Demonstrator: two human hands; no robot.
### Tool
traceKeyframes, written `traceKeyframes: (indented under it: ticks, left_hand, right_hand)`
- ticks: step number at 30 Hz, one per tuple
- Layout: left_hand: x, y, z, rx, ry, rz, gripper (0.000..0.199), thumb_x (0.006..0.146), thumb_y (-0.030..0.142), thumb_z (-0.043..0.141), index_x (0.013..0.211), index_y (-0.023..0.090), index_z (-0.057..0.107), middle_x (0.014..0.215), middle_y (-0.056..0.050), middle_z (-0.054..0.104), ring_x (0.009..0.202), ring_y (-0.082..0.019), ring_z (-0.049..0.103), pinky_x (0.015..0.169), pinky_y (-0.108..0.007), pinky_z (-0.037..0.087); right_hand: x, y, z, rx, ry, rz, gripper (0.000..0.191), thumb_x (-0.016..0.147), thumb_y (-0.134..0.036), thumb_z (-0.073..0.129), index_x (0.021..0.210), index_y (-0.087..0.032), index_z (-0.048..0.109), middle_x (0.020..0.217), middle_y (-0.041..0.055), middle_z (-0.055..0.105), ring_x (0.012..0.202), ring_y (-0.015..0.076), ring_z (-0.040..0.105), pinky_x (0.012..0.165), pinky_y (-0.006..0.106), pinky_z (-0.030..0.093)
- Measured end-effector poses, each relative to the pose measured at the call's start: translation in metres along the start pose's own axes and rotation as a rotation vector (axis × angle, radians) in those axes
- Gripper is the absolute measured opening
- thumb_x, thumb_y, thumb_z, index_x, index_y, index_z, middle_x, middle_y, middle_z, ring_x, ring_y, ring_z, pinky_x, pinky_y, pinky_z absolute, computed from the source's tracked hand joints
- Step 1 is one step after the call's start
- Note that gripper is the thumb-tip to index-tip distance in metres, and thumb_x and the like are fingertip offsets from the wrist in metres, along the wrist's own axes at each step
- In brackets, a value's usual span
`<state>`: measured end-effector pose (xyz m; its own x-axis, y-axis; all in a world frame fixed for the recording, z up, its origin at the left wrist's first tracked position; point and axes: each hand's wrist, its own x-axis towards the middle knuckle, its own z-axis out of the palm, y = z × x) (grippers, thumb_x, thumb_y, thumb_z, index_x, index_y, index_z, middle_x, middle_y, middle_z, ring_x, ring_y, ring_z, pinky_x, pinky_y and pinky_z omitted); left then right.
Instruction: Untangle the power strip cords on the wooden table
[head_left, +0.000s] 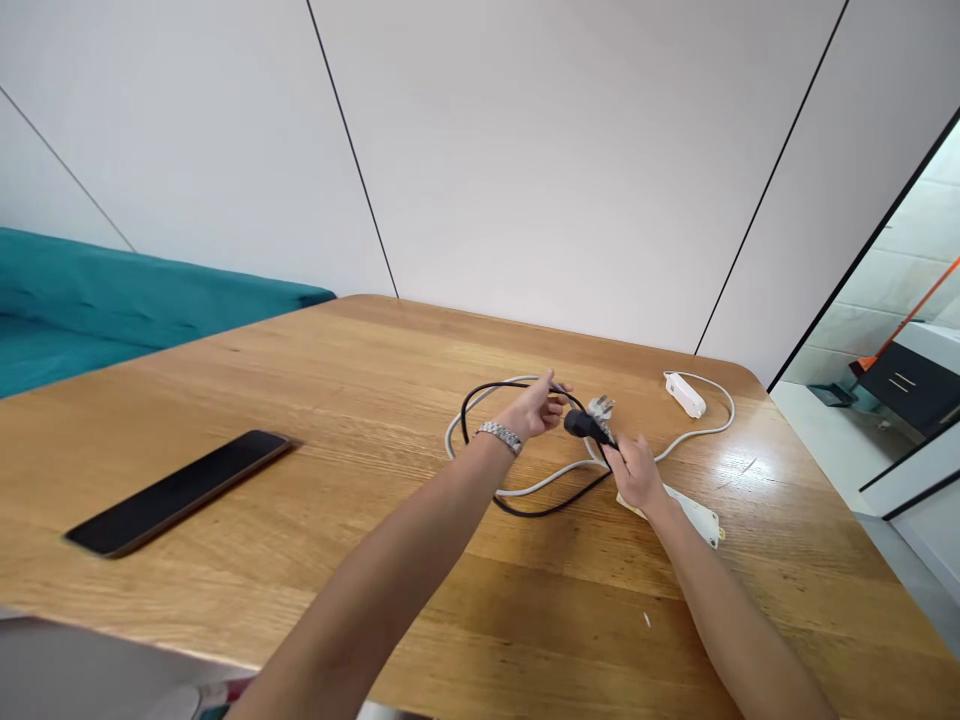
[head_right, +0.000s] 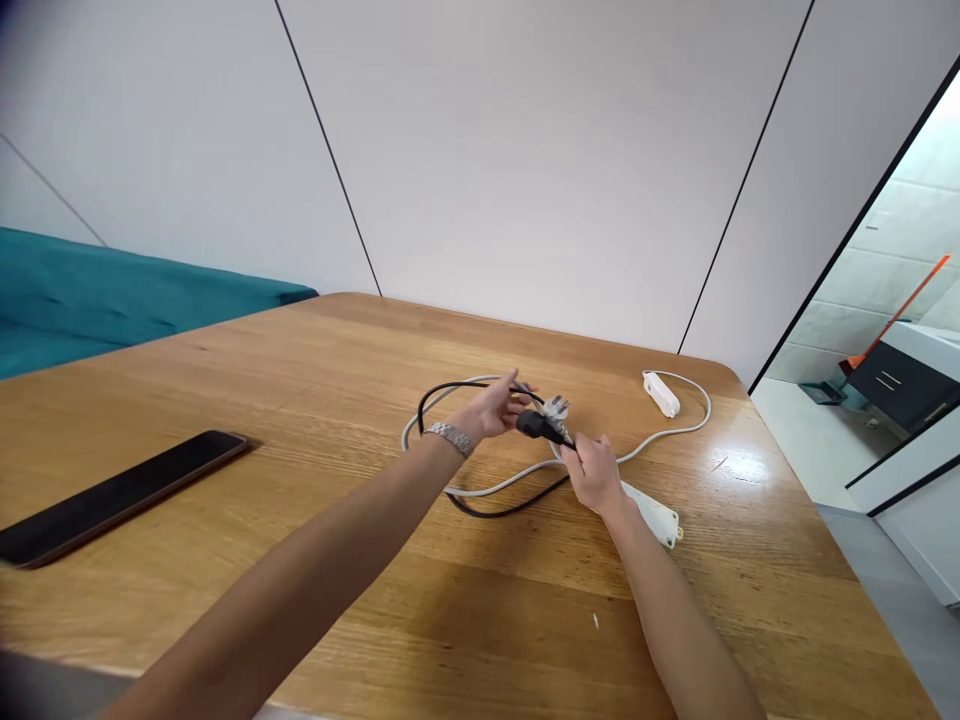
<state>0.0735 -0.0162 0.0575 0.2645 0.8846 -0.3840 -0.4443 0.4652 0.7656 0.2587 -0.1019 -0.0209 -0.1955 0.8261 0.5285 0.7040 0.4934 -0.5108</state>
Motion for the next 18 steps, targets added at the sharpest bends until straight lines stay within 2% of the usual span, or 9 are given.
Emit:
traceKeyframes:
  ticks: [2,5,7,9,12,14,16,18]
  left_hand:
    - [-0.011,0.015,-0.007,-0.017,0.008,-0.021,0.045,0.094,0.049,0.037,0.071,0.015,0.053,0.042,0.008,0.029,0.027,-0.003,0.021,0.027,-0.012,0.013]
    - [-0.036,0.029,-0.010,-0.087,-0.009,-0.005,0.051,0.093,0.056,0.032,0.074,0.014,0.053,0.047,0.006,0.033,0.031,-0.003,0.026,0.028,-0.011,0.016]
    - [-0.058,0.028,-0.004,-0.160,-0.063,0.022,0.057,0.091,0.061,0.029,0.081,0.011,0.057,0.054,0.002,0.041,0.035,-0.004,0.033,0.029,-0.012,0.019]
    - [-0.083,0.017,0.004,-0.209,-0.120,0.039,0.064,0.089,0.065,0.027,0.090,0.010,0.059,0.060,-0.001,0.047,0.040,-0.006,0.039,0.029,-0.014,0.022]
    - [-0.117,-0.012,0.013,-0.220,-0.154,-0.011,0.065,0.090,0.064,0.025,0.097,0.012,0.063,0.064,-0.003,0.050,0.041,-0.008,0.041,0.030,-0.015,0.023]
    - [-0.131,-0.035,0.011,-0.220,-0.153,-0.081,0.054,0.093,0.055,0.028,0.100,0.014,0.064,0.064,-0.002,0.051,0.039,-0.006,0.038,0.030,-0.015,0.021]
    - [-0.133,-0.057,0.004,-0.209,-0.119,-0.134,0.044,0.093,0.047,0.033,0.100,0.016,0.064,0.062,0.000,0.050,0.037,-0.005,0.034,0.031,-0.015,0.020]
    - [-0.122,-0.073,-0.006,-0.176,-0.049,-0.136,0.036,0.092,0.042,0.039,0.098,0.017,0.064,0.060,0.001,0.050,0.037,-0.005,0.035,0.032,-0.015,0.021]
  right_hand:
    - [-0.001,-0.002,0.000,-0.173,-0.099,-0.010,0.031,0.094,-0.033,0.033,0.069,-0.021,0.048,0.062,0.0018,0.059,0.060,0.0167,0.052,0.066,0.029,0.027]
    - [0.000,-0.012,0.001,-0.348,-0.218,-0.022,0.026,0.094,-0.028,0.038,0.073,-0.020,0.052,0.069,0.0039,0.066,0.064,0.0164,0.057,0.066,0.029,0.027]
    - [0.000,-0.022,0.005,-0.425,-0.277,-0.038,0.025,0.093,-0.027,0.041,0.075,-0.020,0.055,0.074,0.0063,0.069,0.066,0.0176,0.060,0.065,0.029,0.027]
    - [-0.001,-0.031,0.010,-0.462,-0.304,-0.026,0.024,0.093,-0.028,0.043,0.075,-0.020,0.058,0.074,0.0082,0.070,0.065,0.0194,0.061,0.063,0.030,0.027]
    - [-0.003,-0.034,0.019,-0.436,-0.236,0.124,0.024,0.092,-0.031,0.044,0.076,-0.021,0.060,0.070,0.0088,0.069,0.061,0.0211,0.060,0.059,0.030,0.027]
    - [-0.004,-0.029,0.024,-0.315,-0.131,0.274,0.029,0.092,-0.034,0.043,0.071,-0.022,0.059,0.064,0.0065,0.066,0.058,0.0200,0.056,0.056,0.029,0.025]
    - [-0.003,-0.023,0.027,-0.095,0.001,0.394,0.034,0.091,-0.040,0.042,0.064,-0.023,0.055,0.058,0.0030,0.060,0.055,0.0186,0.052,0.055,0.028,0.025]
    - [-0.003,-0.019,0.028,0.215,0.122,0.458,0.034,0.088,-0.045,0.045,0.063,-0.023,0.053,0.055,-0.0001,0.053,0.056,0.0177,0.047,0.055,0.027,0.027]
